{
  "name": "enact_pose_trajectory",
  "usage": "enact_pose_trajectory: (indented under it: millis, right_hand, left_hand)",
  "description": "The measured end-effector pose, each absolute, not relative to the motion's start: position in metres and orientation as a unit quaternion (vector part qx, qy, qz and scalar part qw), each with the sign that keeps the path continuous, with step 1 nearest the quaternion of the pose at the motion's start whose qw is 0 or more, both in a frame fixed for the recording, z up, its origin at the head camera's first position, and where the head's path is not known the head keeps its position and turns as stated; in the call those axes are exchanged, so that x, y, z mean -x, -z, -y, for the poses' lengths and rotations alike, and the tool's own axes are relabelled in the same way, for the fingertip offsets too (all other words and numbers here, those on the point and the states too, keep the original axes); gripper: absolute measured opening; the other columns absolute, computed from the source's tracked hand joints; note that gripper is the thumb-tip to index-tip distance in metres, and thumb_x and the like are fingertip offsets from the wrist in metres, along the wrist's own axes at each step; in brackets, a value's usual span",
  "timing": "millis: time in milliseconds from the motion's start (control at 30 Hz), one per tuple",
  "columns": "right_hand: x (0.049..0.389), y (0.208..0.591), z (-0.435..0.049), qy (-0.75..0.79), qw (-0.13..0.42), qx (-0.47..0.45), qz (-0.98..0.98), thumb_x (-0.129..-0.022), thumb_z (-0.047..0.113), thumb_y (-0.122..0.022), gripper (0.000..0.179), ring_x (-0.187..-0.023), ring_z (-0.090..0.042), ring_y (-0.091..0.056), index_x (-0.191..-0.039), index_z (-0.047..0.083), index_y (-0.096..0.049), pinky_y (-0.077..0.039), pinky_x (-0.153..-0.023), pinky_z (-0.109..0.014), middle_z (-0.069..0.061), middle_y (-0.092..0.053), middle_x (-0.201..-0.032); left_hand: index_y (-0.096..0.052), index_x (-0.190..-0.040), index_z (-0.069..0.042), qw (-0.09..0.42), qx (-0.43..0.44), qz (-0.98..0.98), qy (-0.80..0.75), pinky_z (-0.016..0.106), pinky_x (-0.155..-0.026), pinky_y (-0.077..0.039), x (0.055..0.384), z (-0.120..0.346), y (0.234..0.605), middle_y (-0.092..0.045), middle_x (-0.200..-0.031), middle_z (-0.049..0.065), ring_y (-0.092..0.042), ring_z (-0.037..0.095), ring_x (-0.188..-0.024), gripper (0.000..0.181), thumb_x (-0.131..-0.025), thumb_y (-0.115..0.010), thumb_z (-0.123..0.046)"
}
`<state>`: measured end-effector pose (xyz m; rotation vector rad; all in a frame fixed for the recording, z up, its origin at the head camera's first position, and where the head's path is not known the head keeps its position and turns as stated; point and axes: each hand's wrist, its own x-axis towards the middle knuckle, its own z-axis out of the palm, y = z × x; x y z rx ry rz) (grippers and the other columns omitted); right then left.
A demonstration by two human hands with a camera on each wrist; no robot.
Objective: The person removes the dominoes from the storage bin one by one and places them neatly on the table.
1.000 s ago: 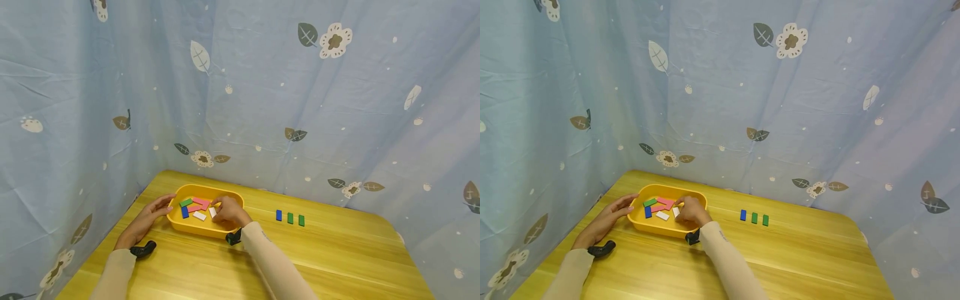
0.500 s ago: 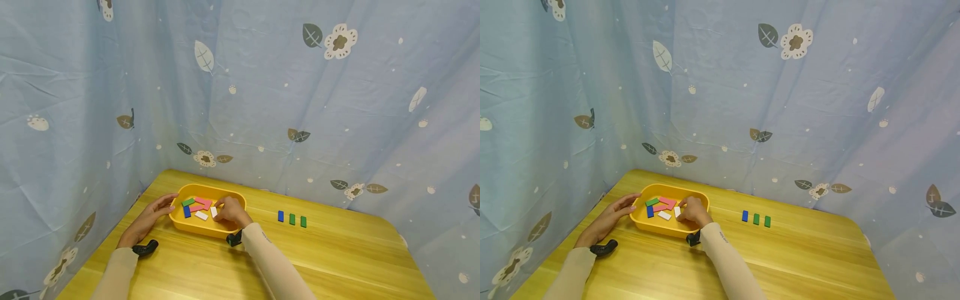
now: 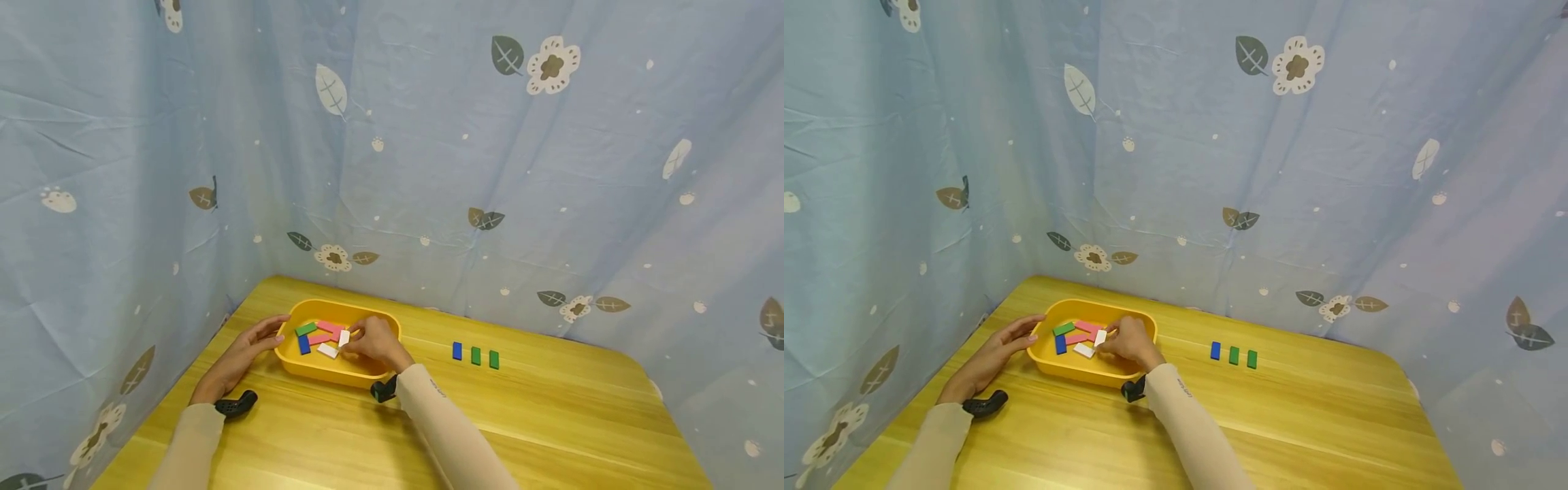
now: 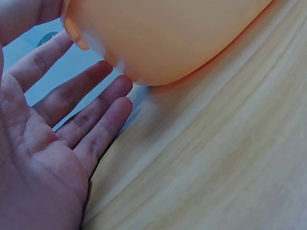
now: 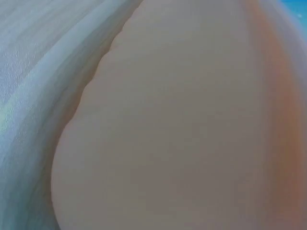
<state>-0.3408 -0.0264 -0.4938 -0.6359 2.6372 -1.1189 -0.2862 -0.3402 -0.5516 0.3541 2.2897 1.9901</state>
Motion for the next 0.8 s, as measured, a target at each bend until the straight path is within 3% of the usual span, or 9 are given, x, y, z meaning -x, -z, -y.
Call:
enact_pose_trajectory:
  millis: [133,367,800]
  right_hand:
    - [0.339,0.485,0.02,0.4,0.101,0.228,-0.882,-0.086,0.019,-0.085,0.039,-0.066,-0.016,-0.072,-0.12,0.003,-0.073,-0.058,-0.069,-0.027,-0.002,-0.077,-0.086]
    - [0.336,0.467,-0.001,0.466,0.12,0.219,-0.849,-0.089,0.016,-0.083,0.047,-0.074,-0.035,-0.073,-0.131,0.002,-0.068,-0.062,-0.069,-0.044,-0.003,-0.075,-0.091]
    - [0.333,0.459,-0.058,0.479,0.101,0.207,-0.847,-0.09,0.024,-0.082,0.052,-0.079,-0.039,-0.071,-0.137,0.008,-0.065,-0.06,-0.075,-0.055,-0.004,-0.074,-0.1]
  left_hand:
    - [-0.04,-0.159,-0.018,0.044,-0.114,-0.757,-0.643,0.024,-0.112,-0.034,0.285,0.34,0.549,-0.028,-0.166,0.011,-0.017,0.036,-0.154,0.059,-0.106,-0.06,-0.033]
    - [-0.041,-0.159,-0.02,0.042,-0.104,-0.754,-0.647,0.009,-0.1,-0.035,0.283,0.338,0.548,-0.029,-0.166,0.009,-0.02,0.034,-0.153,0.058,-0.106,-0.061,-0.033]
    - [-0.04,-0.159,-0.019,0.04,-0.108,-0.751,-0.65,0.008,-0.1,-0.037,0.281,0.337,0.549,-0.028,-0.166,0.011,-0.022,0.035,-0.152,0.059,-0.106,-0.06,-0.034]
